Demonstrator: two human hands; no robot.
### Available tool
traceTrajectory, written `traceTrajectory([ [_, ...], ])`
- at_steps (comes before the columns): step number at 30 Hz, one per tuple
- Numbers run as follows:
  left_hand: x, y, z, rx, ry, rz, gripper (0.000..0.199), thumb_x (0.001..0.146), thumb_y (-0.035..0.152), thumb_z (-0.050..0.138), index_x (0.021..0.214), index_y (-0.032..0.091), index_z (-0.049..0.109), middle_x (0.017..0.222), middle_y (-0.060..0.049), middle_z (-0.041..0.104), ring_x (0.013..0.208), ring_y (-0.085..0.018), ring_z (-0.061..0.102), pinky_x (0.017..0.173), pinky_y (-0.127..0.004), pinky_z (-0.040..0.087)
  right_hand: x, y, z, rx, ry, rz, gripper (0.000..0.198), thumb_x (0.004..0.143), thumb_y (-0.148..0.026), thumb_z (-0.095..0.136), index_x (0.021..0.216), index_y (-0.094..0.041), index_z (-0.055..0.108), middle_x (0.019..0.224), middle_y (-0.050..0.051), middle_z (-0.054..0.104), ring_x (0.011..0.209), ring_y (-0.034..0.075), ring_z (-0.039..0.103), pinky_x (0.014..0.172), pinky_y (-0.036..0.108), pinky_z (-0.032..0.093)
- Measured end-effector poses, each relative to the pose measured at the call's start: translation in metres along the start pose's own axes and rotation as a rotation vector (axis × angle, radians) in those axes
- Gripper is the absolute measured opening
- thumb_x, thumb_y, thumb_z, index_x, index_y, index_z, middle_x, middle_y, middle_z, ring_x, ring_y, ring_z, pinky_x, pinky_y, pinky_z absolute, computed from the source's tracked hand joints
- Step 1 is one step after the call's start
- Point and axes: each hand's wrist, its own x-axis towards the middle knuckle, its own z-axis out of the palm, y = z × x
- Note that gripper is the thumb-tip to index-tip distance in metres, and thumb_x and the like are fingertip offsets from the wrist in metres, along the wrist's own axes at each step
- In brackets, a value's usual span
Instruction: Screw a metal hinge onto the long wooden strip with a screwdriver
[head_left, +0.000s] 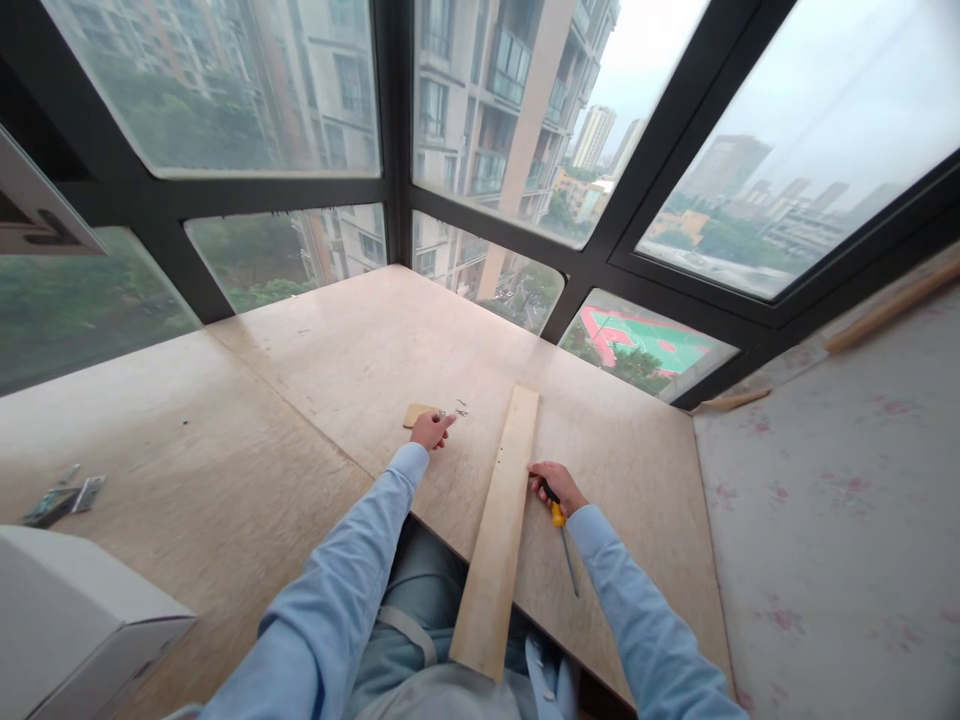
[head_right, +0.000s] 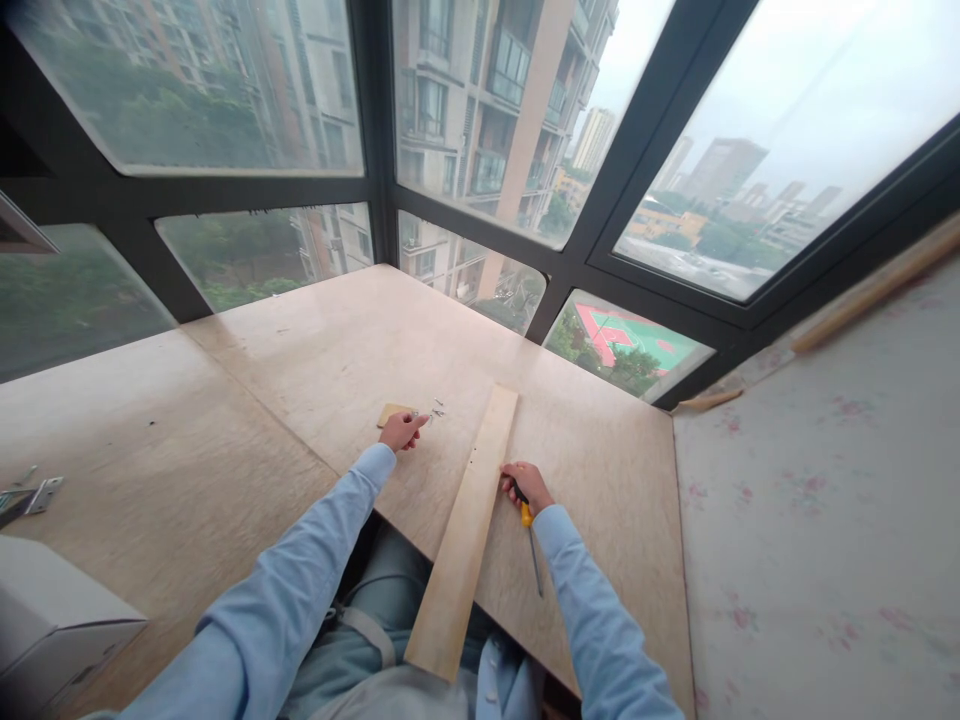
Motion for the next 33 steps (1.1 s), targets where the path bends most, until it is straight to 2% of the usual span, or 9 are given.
traceTrajectory([
  [6,0.003,0.0,0.0,-0.017,0.043,-0.049,0.049,0.094,0.056,0.036,0.059,0.022,0.044,0.043,-0.001,0.046,0.033,-0.013,0.044,0.038,-0.025,0.028,0.001,0.0,0.0,0.004,0.008,0.004,0.017,0.082,-0.031,0.057,0.071,-0.019,0.053,0.047,-0.004,0.058,0.029,0.007,0.041,0.027,0.017,0.024],
  [9,0.004,0.0,0.0,-0.086,0.038,-0.057,0.052,0.096,0.053,0.026,0.059,0.022,0.043,0.042,-0.001,0.043,0.032,-0.014,0.042,0.038,-0.026,0.027,0.001,0.0,0.0,0.002,0.009,0.006,0.016,0.082,-0.03,0.056,0.071,-0.019,0.053,0.046,-0.004,0.058,0.028,0.007,0.041,0.027,0.017,0.024],
  [15,0.001,0.004,0.003,-0.223,-0.019,0.036,0.039,0.097,0.044,0.035,0.066,0.021,0.04,0.049,0.004,0.044,0.034,-0.009,0.041,0.038,-0.021,0.027,0.002,0.001,-0.001,-0.003,0.006,0.013,0.017,0.082,-0.032,0.057,0.071,-0.019,0.053,0.047,-0.004,0.058,0.028,0.007,0.04,0.026,0.017,0.024],
  [19,-0.003,0.005,0.006,-0.474,-0.034,0.107,0.029,0.091,0.041,0.053,0.075,0.02,0.042,0.058,0.004,0.054,0.039,-0.008,0.049,0.038,-0.018,0.032,0.003,0.002,-0.001,0.007,0.002,0.006,0.018,0.081,-0.032,0.058,0.071,-0.019,0.053,0.047,-0.003,0.059,0.028,0.007,0.041,0.026,0.017,0.024],
  [22,-0.006,0.008,0.005,-0.714,-0.036,0.011,0.022,0.089,0.033,0.061,0.083,0.018,0.046,0.068,0.001,0.062,0.045,-0.006,0.054,0.04,-0.015,0.035,0.004,0.004,-0.001,0.016,0.005,-0.005,0.017,0.082,-0.031,0.056,0.071,-0.019,0.053,0.047,-0.003,0.059,0.028,0.008,0.041,0.026,0.017,0.024],
  [26,-0.009,0.014,-0.001,-0.896,-0.116,-0.155,0.015,0.094,0.028,0.054,0.088,0.014,0.053,0.071,-0.002,0.061,0.047,-0.005,0.052,0.041,-0.014,0.037,0.004,0.006,-0.001,0.024,0.004,-0.026,0.017,0.082,-0.031,0.056,0.071,-0.019,0.052,0.047,-0.003,0.059,0.027,0.008,0.041,0.025,0.017,0.024],
  [29,-0.011,0.018,-0.005,-0.935,-0.227,-0.225,0.024,0.097,0.033,0.047,0.084,0.014,0.053,0.06,0.002,0.05,0.041,-0.004,0.042,0.037,-0.014,0.033,0.004,0.007,-0.001,0.025,0.002,-0.034,0.017,0.081,-0.032,0.056,0.07,-0.019,0.052,0.046,-0.003,0.059,0.027,0.008,0.041,0.025,0.017,0.024],
  [31,-0.013,0.018,-0.006,-0.897,-0.253,-0.24,0.02,0.097,0.027,0.045,0.083,0.014,0.052,0.055,0.005,0.042,0.037,-0.004,0.033,0.034,-0.013,0.026,0.004,0.007,-0.002,0.026,0.002,-0.036,0.018,0.08,-0.033,0.057,0.07,-0.019,0.051,0.046,-0.004,0.059,0.027,0.007,0.041,0.025,0.017,0.023],
  [33,-0.014,0.018,-0.005,-0.819,-0.238,-0.234,0.012,0.094,0.018,0.046,0.085,0.014,0.053,0.055,0.006,0.041,0.036,-0.003,0.032,0.034,-0.013,0.023,0.003,0.007,-0.002,0.027,0.003,-0.039,0.019,0.079,-0.034,0.059,0.07,-0.02,0.051,0.046,-0.004,0.059,0.027,0.007,0.041,0.025,0.017,0.024],
])
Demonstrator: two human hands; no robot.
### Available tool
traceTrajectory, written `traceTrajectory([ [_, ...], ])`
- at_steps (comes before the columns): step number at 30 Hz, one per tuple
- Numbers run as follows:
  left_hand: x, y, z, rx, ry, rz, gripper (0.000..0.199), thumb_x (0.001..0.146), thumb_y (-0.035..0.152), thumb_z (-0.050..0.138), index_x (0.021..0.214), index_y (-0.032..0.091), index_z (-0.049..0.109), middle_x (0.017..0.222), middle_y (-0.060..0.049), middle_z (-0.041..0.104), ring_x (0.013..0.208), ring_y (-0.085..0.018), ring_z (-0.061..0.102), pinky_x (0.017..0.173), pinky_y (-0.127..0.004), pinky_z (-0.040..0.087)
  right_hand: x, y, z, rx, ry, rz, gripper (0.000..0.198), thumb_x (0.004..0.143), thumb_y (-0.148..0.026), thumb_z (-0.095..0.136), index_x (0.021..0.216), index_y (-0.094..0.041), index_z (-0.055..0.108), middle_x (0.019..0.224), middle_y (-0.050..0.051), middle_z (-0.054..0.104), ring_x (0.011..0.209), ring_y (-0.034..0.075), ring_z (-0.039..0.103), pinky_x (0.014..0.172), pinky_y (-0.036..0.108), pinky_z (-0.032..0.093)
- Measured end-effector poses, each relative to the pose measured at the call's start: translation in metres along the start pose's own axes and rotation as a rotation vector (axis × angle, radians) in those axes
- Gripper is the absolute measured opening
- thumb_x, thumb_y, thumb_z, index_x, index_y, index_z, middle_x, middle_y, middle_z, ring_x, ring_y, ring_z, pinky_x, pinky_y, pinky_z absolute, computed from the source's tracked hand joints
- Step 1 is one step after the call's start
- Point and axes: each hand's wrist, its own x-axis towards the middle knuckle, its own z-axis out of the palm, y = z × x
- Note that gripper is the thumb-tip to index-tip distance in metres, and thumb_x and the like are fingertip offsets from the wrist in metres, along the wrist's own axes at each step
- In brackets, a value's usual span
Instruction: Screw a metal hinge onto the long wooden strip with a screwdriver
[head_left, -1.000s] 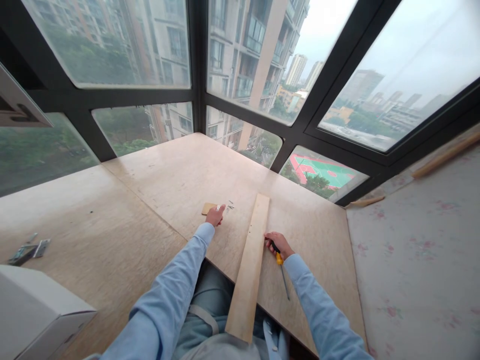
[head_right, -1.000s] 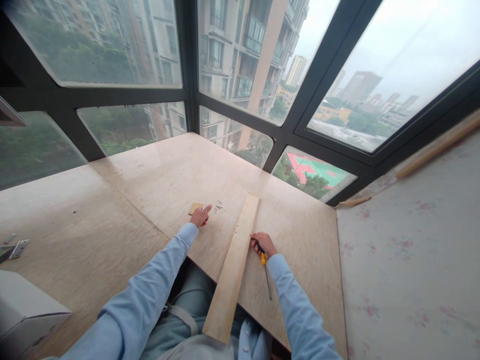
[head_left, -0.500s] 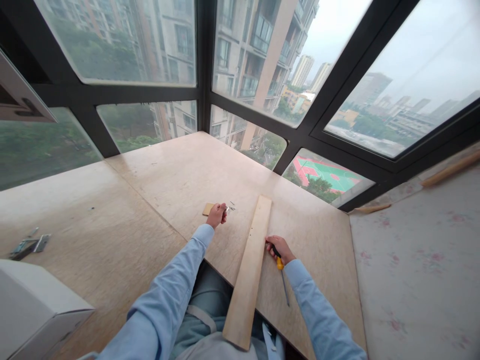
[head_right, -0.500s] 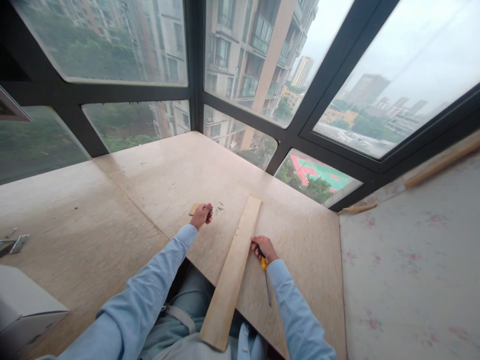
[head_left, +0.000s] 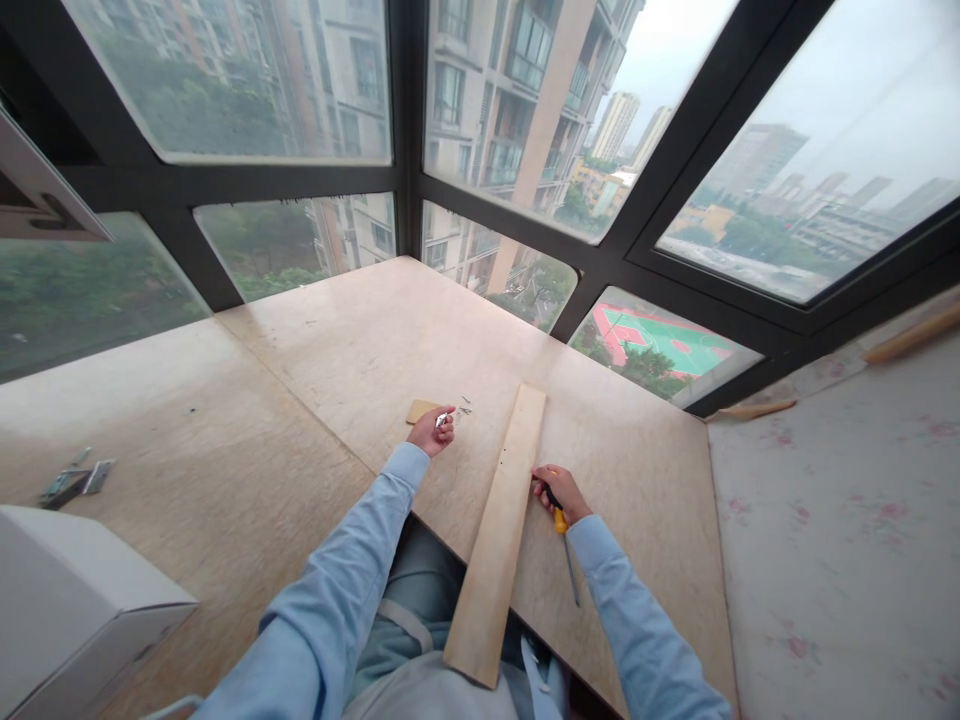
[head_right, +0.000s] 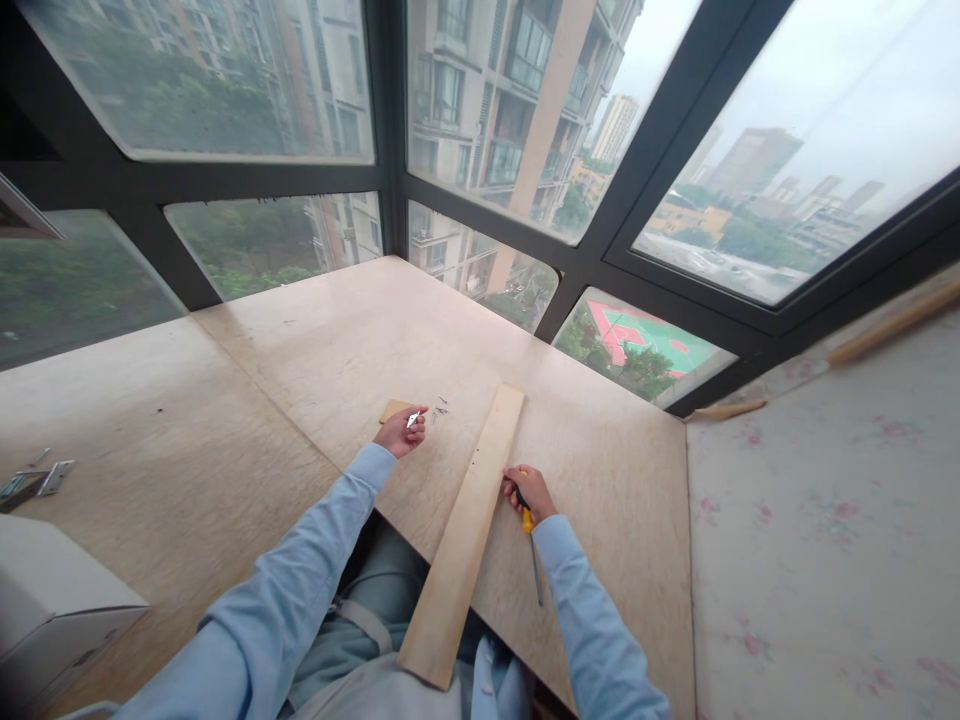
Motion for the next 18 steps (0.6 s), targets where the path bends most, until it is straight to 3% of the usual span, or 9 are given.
traceTrajectory([
  [4,0.003,-0.007,0.002,0.136,0.087,0.033,0.011,0.091,0.01,0.041,0.09,0.013,0.052,0.06,0.002,0.052,0.039,-0.004,0.042,0.037,-0.014,0.03,-0.002,-0.001,0.0,0.001,-0.001,-0.01,0.022,0.076,-0.037,0.062,0.068,-0.02,0.05,0.046,-0.004,0.059,0.027,0.007,0.041,0.026,0.017,0.024],
  [9,0.015,-0.013,0.008,0.416,0.227,0.134,0.007,0.093,0.017,0.045,0.1,0.015,0.047,0.081,-0.004,0.07,0.042,-0.006,0.056,0.039,-0.017,0.034,-0.003,-0.001,0.001,0.001,-0.005,-0.023,0.024,0.073,-0.039,0.064,0.066,-0.021,0.05,0.045,-0.004,0.059,0.027,0.007,0.041,0.026,0.017,0.024],
  [13,0.027,-0.012,0.007,0.645,0.293,0.138,0.018,0.093,0.028,0.053,0.101,0.013,0.05,0.082,-0.009,0.073,0.039,-0.009,0.058,0.037,-0.018,0.032,-0.004,-0.001,0.001,0.005,-0.008,-0.025,0.023,0.073,-0.039,0.063,0.066,-0.02,0.051,0.045,-0.004,0.059,0.027,0.007,0.041,0.026,0.017,0.024],
  [18,0.039,-0.012,0.004,0.794,0.366,0.126,0.015,0.094,0.024,0.049,0.099,0.01,0.055,0.083,-0.012,0.074,0.046,-0.012,0.064,0.039,-0.019,0.038,-0.005,-0.003,0.001,0.012,-0.007,-0.028,0.022,0.073,-0.038,0.063,0.066,-0.02,0.05,0.046,-0.003,0.06,0.027,0.007,0.042,0.026,0.017,0.024],
])
